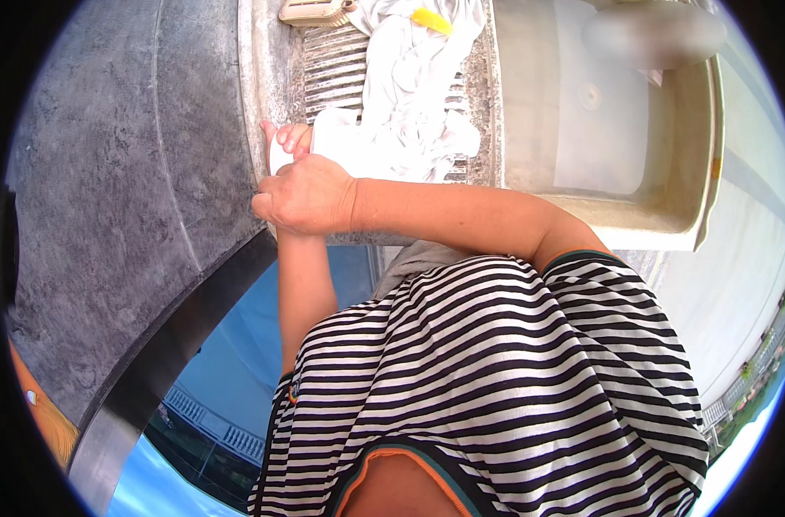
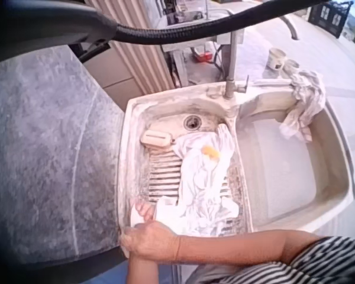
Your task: The person hand-washes a white t-shirt in a utility sink. They scrub the fabric on a washboard, apply soap, and repeatedly rinse and wring the garment under running water.
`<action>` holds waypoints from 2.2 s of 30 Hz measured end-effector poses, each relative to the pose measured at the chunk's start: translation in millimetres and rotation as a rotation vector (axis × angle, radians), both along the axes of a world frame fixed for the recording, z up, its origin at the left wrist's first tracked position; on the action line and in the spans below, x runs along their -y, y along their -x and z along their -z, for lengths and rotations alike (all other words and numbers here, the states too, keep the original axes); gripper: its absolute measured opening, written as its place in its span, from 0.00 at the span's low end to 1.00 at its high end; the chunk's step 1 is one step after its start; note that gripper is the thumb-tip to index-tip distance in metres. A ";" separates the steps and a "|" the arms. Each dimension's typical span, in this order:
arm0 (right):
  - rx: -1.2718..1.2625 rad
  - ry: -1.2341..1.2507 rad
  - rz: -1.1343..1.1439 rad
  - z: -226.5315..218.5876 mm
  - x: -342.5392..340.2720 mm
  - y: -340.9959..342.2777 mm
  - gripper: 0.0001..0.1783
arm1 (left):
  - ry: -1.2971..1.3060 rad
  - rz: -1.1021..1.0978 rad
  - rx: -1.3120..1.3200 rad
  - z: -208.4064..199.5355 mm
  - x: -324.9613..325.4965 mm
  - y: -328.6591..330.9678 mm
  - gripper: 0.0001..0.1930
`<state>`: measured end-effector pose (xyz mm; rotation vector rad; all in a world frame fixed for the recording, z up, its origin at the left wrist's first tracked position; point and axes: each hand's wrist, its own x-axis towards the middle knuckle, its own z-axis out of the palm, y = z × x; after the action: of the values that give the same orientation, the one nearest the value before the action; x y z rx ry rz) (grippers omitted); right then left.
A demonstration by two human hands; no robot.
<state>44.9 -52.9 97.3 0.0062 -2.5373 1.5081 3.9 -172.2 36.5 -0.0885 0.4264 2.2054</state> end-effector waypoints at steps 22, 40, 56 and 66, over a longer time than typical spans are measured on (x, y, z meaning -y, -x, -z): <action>-0.112 -0.099 0.230 1.2 -18.5 -3.2 0.15 | 0.610 -0.208 0.158 -35.6 -37.0 -15.7 0.19; -0.342 -0.196 -0.037 -2.5 27.6 -27.7 0.07 | 0.552 -0.087 -0.013 5.4 7.6 -30.2 0.26; 0.303 -0.457 -0.134 34.3 -153.9 -150.4 0.22 | 1.060 -0.282 -1.928 -57.2 -42.8 -63.2 0.21; -0.245 0.584 0.420 -48.7 -183.4 -81.1 0.07 | 1.299 0.304 -1.315 -47.2 -16.0 -59.4 0.32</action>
<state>126.0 130.5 146.0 -0.3714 -1.6996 1.8532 63.3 -156.2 83.6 0.7065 2.2938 1.0648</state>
